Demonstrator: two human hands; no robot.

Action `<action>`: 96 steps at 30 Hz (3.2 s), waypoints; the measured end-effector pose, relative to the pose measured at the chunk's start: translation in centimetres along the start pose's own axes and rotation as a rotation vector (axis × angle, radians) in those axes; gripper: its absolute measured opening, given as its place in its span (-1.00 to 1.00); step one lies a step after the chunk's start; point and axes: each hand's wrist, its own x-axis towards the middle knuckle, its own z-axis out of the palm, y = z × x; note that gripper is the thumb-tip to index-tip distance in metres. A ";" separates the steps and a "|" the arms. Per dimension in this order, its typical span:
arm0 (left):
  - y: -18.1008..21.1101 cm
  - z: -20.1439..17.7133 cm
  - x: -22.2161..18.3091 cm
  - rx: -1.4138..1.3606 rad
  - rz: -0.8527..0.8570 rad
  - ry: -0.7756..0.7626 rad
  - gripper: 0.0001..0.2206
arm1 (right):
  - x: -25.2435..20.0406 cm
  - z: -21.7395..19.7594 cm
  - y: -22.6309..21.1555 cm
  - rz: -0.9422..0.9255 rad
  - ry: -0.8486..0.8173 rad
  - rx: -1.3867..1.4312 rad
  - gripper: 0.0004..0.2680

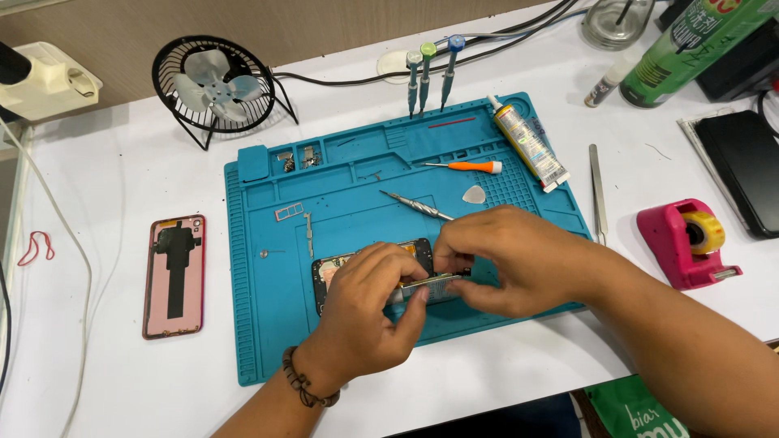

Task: The person replaces a smartphone battery. They apply adhesive to the phone's internal frame, then place the battery into the phone and press it into place.

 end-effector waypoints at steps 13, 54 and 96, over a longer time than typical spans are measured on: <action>-0.1 0.1 -0.2 0.006 -0.039 0.029 -0.97 | -0.4 0.2 0.1 -0.045 0.050 -0.062 -0.91; -1.9 -4.3 0.7 0.564 -0.254 -0.513 -0.43 | -1.1 -1.0 1.9 0.202 0.328 0.187 -0.92; -3.2 -5.2 0.8 -1.023 -0.474 0.166 -0.37 | 0.3 1.0 3.3 0.402 0.456 0.557 -0.89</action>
